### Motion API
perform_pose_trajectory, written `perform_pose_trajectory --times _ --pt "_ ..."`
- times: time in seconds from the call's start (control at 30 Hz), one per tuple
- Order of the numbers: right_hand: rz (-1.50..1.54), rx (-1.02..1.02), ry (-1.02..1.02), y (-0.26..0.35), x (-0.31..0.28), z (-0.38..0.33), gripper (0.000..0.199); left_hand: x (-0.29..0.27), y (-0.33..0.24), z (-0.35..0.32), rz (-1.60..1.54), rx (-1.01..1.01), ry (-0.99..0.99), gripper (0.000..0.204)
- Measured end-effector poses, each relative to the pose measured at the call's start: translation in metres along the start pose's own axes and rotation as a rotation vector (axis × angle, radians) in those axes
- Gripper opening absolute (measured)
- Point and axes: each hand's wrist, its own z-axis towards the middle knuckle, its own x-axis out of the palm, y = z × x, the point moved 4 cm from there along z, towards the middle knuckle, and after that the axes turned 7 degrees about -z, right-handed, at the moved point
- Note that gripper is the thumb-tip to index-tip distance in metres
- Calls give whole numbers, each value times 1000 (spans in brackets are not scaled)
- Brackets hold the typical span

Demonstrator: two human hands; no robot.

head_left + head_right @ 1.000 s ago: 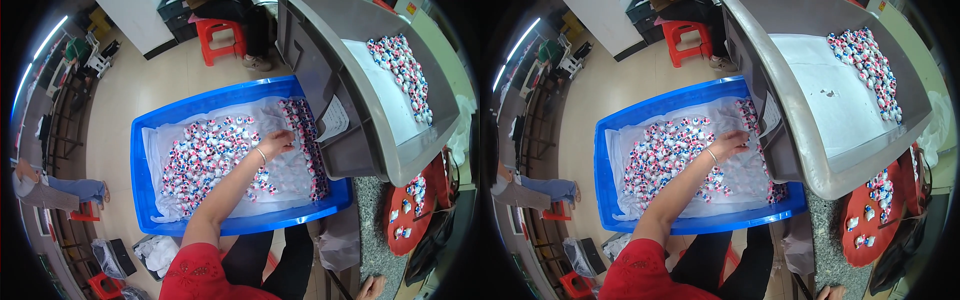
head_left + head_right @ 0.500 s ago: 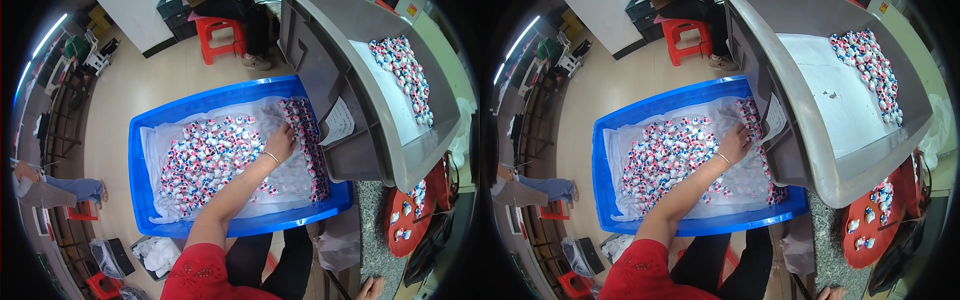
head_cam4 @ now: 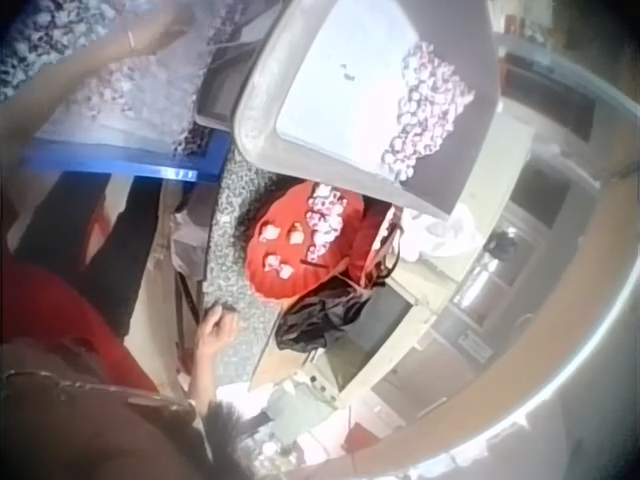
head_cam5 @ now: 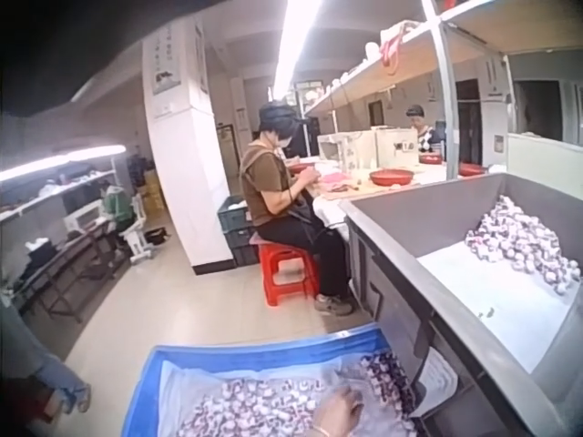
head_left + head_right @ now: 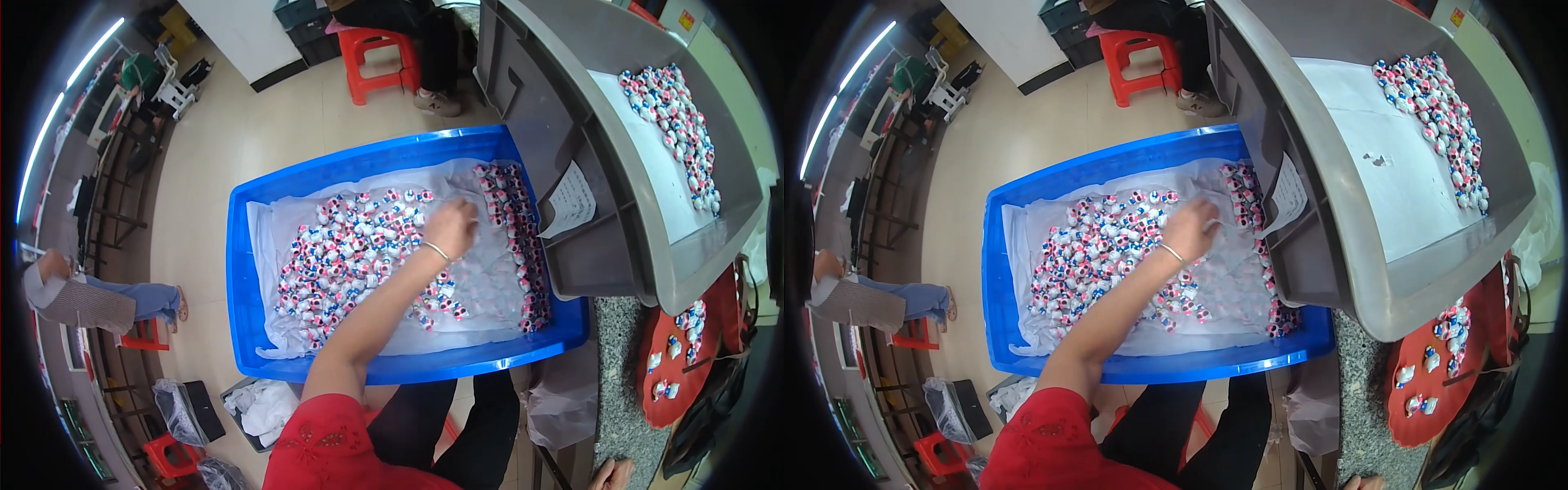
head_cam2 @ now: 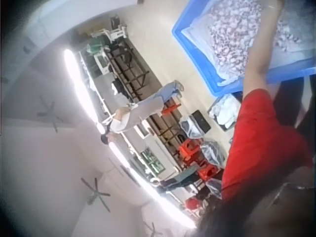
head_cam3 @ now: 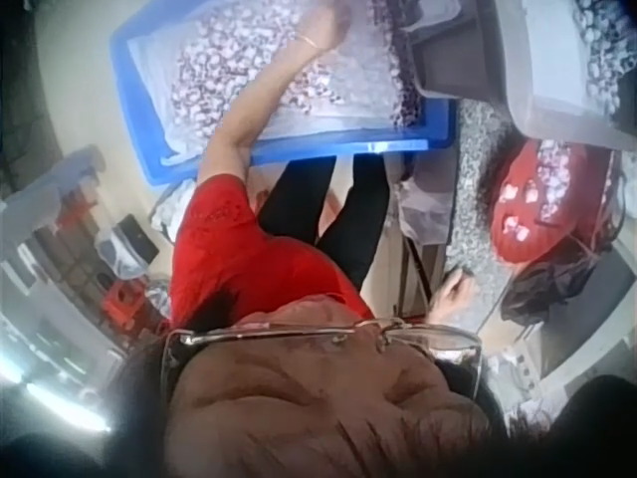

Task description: Sorting and organizing small colorful plastic toy components from a large blue bin on a factory workbench.

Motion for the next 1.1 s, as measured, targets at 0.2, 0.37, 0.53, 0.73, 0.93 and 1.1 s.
perform_pose_trajectory --times 0.2,0.37,0.53,0.73,0.93,1.1 --pt "7 15 3 2 -5 2 27 -37 30 1 337 87 421 27" --pt "16 -1 -1 0 -10 2 31 -34 39 1 320 68 503 21" --pt "5 -22 -23 -3 -11 6 30 -31 -2 0 97 83 279 23" --pt "-7 -21 1 -4 -9 5 28 21 -46 -13 -34 123 229 25" --pt "15 -10 4 -7 -8 10 27 56 -44 -4 14 121 229 25" --pt "28 -10 28 -10 -5 9 26 47 -34 -14 -66 186 98 23"
